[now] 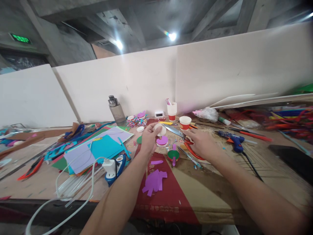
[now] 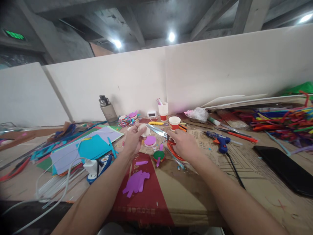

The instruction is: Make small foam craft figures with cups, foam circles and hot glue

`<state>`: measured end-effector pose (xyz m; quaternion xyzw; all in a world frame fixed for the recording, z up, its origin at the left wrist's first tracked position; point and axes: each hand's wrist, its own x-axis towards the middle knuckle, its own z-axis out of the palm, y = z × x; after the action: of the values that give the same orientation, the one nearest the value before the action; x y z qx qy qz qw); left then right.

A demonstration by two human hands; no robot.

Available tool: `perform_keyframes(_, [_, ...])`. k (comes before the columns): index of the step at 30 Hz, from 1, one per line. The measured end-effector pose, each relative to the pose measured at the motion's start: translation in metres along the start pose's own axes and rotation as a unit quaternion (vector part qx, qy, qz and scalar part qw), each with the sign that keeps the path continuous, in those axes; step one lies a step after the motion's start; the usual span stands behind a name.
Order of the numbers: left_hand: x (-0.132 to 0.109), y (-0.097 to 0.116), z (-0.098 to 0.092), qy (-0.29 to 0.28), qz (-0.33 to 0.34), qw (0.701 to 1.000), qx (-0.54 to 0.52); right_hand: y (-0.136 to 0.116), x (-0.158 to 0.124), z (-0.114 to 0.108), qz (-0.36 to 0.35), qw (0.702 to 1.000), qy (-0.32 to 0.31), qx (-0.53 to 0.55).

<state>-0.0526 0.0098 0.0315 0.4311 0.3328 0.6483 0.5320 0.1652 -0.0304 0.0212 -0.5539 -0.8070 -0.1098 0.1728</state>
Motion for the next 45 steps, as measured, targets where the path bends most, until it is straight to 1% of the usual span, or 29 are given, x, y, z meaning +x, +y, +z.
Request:
perform_keyframes(5, [0.0011,0.003,-0.0003,0.004,0.007,1.0,0.006,0.0,0.0004,-0.0015,-0.001,1.0,-0.003,0.004])
perform_keyframes(13, [0.0023,0.0006,-0.0008,0.001,0.012,1.0,0.003,-0.0001,0.0012,-0.0006,-0.002,1.0,-0.006,-0.014])
perform_keyframes(21, [0.0021,0.0009,-0.0014,-0.002,-0.001,1.0,0.0,-0.0037,0.001,-0.0048,0.001,1.0,-0.011,-0.003])
perform_keyframes(30, [0.0058,0.0006,-0.0039,-0.002,-0.019,1.0,0.009,-0.0052,0.0002,-0.0062,-0.01,1.0,0.005,0.018])
perform_keyframes(36, [0.0079,-0.0002,-0.0063,-0.007,-0.022,1.0,0.015,-0.0029,0.0006,-0.0027,0.002,1.0,-0.018,0.012])
perform_keyframes(45, [0.0071,-0.0005,-0.0065,-0.013,-0.024,0.999,0.028,0.0002,0.0011,-0.0034,0.002,1.0,0.002,0.02])
